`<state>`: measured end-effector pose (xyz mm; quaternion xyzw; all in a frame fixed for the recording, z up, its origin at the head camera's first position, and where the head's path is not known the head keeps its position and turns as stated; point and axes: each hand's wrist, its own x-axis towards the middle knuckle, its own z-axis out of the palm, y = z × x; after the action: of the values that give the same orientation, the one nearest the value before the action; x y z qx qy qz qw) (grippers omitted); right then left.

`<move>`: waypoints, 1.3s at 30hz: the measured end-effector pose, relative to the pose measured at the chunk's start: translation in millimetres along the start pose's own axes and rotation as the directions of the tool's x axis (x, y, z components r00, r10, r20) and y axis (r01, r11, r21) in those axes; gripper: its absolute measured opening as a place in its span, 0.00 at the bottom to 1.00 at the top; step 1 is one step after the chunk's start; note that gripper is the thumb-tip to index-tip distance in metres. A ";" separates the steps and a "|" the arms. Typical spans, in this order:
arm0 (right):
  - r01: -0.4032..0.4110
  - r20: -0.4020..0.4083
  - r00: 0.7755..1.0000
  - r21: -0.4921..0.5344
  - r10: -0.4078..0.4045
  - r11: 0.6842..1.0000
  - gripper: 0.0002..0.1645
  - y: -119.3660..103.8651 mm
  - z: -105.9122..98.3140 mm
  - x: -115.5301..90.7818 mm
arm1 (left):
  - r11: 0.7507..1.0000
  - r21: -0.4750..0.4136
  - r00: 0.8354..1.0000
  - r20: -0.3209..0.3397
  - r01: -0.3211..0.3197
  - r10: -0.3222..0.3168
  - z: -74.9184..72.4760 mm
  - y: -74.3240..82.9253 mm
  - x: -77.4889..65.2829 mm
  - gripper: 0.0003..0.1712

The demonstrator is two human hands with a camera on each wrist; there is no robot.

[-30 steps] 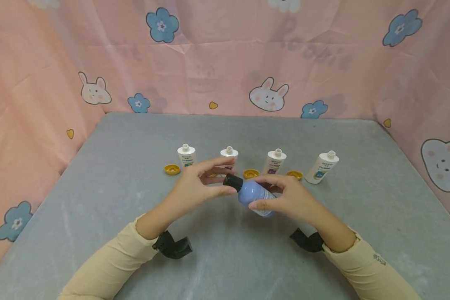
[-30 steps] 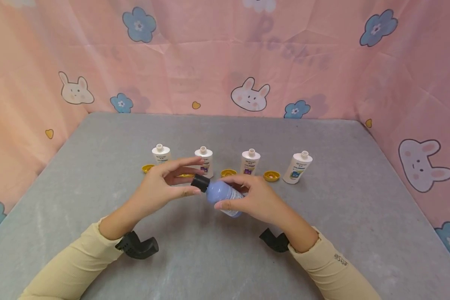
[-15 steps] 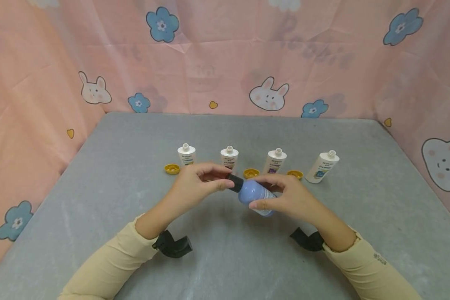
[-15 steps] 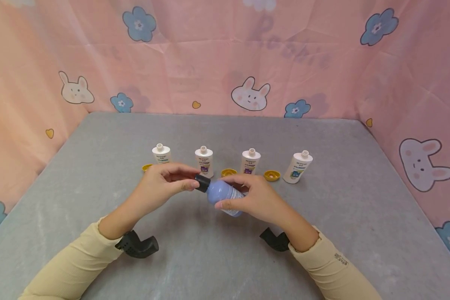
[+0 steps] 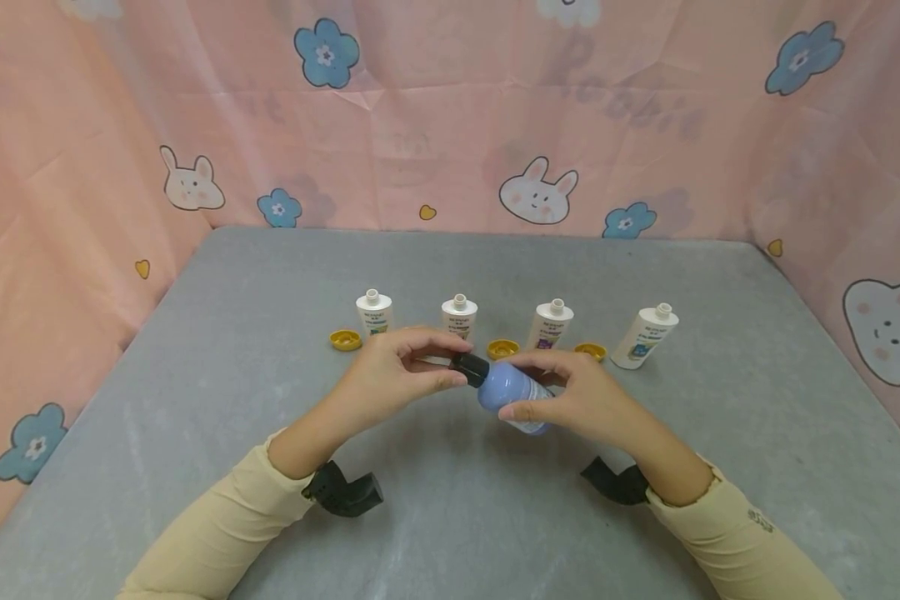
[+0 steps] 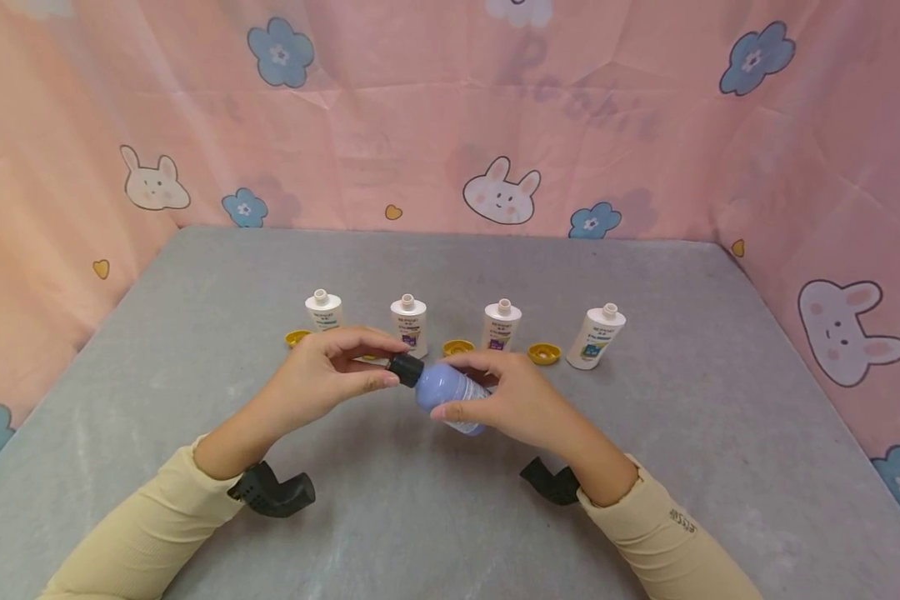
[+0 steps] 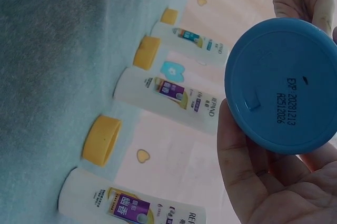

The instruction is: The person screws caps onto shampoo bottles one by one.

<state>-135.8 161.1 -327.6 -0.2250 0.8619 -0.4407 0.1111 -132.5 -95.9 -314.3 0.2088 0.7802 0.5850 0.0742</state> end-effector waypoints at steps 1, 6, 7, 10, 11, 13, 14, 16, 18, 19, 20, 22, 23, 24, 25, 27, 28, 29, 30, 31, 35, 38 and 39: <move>-0.001 0.000 1.000 0.001 0.001 1.000 0.28 0.1 0.0 -0.1 | 1.000 -0.007 1.000 0.006 -0.001 0.001 0.0 0.0 -0.1 0.19; -0.009 0.003 1.000 0.008 0.009 1.000 0.29 0.1 0.1 -0.9 | 0.999 -0.049 0.999 0.036 -0.009 0.011 0.1 0.0 -0.3 0.20; -0.009 0.004 1.000 0.012 0.009 1.000 0.28 0.1 0.1 -1.1 | 0.998 -0.055 0.999 0.042 -0.011 0.014 0.2 0.3 -0.4 0.20; -0.013 0.010 1.000 0.021 0.013 1.000 0.28 -0.1 0.1 -1.6 | 0.997 -0.071 0.999 0.048 -0.012 0.015 0.4 1.6 -0.9 0.24; -0.015 0.012 1.000 0.024 0.014 1.000 0.28 -0.3 0.1 -1.7 | 0.997 -0.072 0.999 0.041 -0.009 0.012 0.5 2.1 -1.1 0.26; -0.016 0.013 1.000 0.025 0.016 1.000 0.29 -0.8 0.2 -1.9 | 0.997 -0.076 1.000 0.019 -0.003 0.005 0.6 3.3 -1.5 0.28; -0.019 0.013 1.000 0.024 0.019 1.000 0.29 -1.1 0.2 -2.0 | 0.998 -0.067 1.000 0.003 0.003 -0.003 0.6 3.8 -1.6 0.28; -0.021 0.010 1.000 0.018 0.021 1.000 0.29 -1.7 0.3 -2.1 | 0.999 -0.049 0.999 -0.026 0.024 -0.025 0.4 4.6 -2.0 0.26; -0.023 0.007 1.000 0.012 0.022 1.000 0.29 -2.2 0.3 -2.2 | 0.999 -0.016 0.998 -0.045 0.045 -0.045 0.3 4.5 -2.0 0.21; -0.022 0.007 1.000 0.011 0.022 1.000 0.29 -2.4 0.3 -2.3 | 0.998 0.006 0.997 -0.047 0.058 -0.057 0.1 4.4 -2.1 0.20; -0.021 0.007 1.000 0.010 0.021 1.000 0.29 -2.5 0.2 -2.3 | 0.997 0.025 0.997 -0.046 0.067 -0.066 0.0 4.2 -2.1 0.18; -0.016 0.009 1.000 0.009 0.016 1.000 0.29 -2.3 0.1 -2.3 | 0.996 0.051 0.996 -0.040 0.079 -0.077 -0.2 3.9 -2.2 0.17; -0.014 0.011 1.000 0.011 0.013 1.000 0.29 -2.1 0.1 -2.3 | 0.995 0.062 0.996 -0.037 0.081 -0.079 -0.3 3.7 -2.3 0.17; -0.010 0.013 1.000 0.014 0.010 1.000 0.29 -1.9 0.0 -2.3 | 0.994 0.067 0.996 -0.034 0.082 -0.080 -0.3 3.7 -2.3 0.17; -0.008 0.016 1.000 0.018 0.008 1.000 0.29 -1.7 -0.1 -2.3 | 0.994 0.070 0.996 -0.031 0.080 -0.078 -0.4 3.7 -2.3 0.17; -0.006 0.020 1.000 0.023 0.006 1.000 0.29 -1.3 -0.4 -2.3 | 0.995 0.066 0.997 -0.024 0.073 -0.071 -0.5 3.6 -2.3 0.17; -0.006 0.021 1.000 0.025 0.005 1.000 0.29 -1.3 -0.6 -2.3 | 0.996 0.057 0.997 -0.020 0.070 -0.069 -0.6 3.4 -2.3 0.17; -0.006 0.022 1.000 0.026 0.005 1.000 0.29 -1.4 -0.8 -2.4 | 0.997 0.050 0.998 -0.015 0.066 -0.065 -0.8 3.2 -2.2 0.17; -0.005 0.021 1.000 0.025 0.004 1.000 0.29 -1.7 -1.0 -2.5 | 0.997 0.042 0.998 -0.010 0.062 -0.061 -0.9 3.0 -2.0 0.17; -0.005 0.020 1.000 0.023 0.005 1.000 0.29 -2.1 -1.3 -2.6 | 0.998 0.033 0.998 -0.006 0.059 -0.059 -1.1 2.7 -1.9 0.17; 0.001 0.022 1.000 0.017 -0.001 1.000 0.28 -3.5 -2.1 -2.7 | 0.998 0.011 0.998 0.010 0.059 -0.059 -1.9 3.0 -1.8 0.18; 0.007 0.026 1.000 0.024 -0.008 1.000 0.28 -3.3 -2.7 -2.6 | 0.999 0.004 0.998 0.018 0.054 -0.054 -2.2 4.2 -2.2 0.18; 0.008 0.028 1.000 0.029 -0.009 1.000 0.28 -3.1 -2.9 -2.6 | 0.999 0.000 0.999 0.021 0.049 -0.049 -2.2 4.4 -2.4 0.19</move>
<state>-133.8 162.9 -323.4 -0.2334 0.8529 -0.4501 0.1245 -130.0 -97.8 -309.8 0.1957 0.7841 0.5809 0.0968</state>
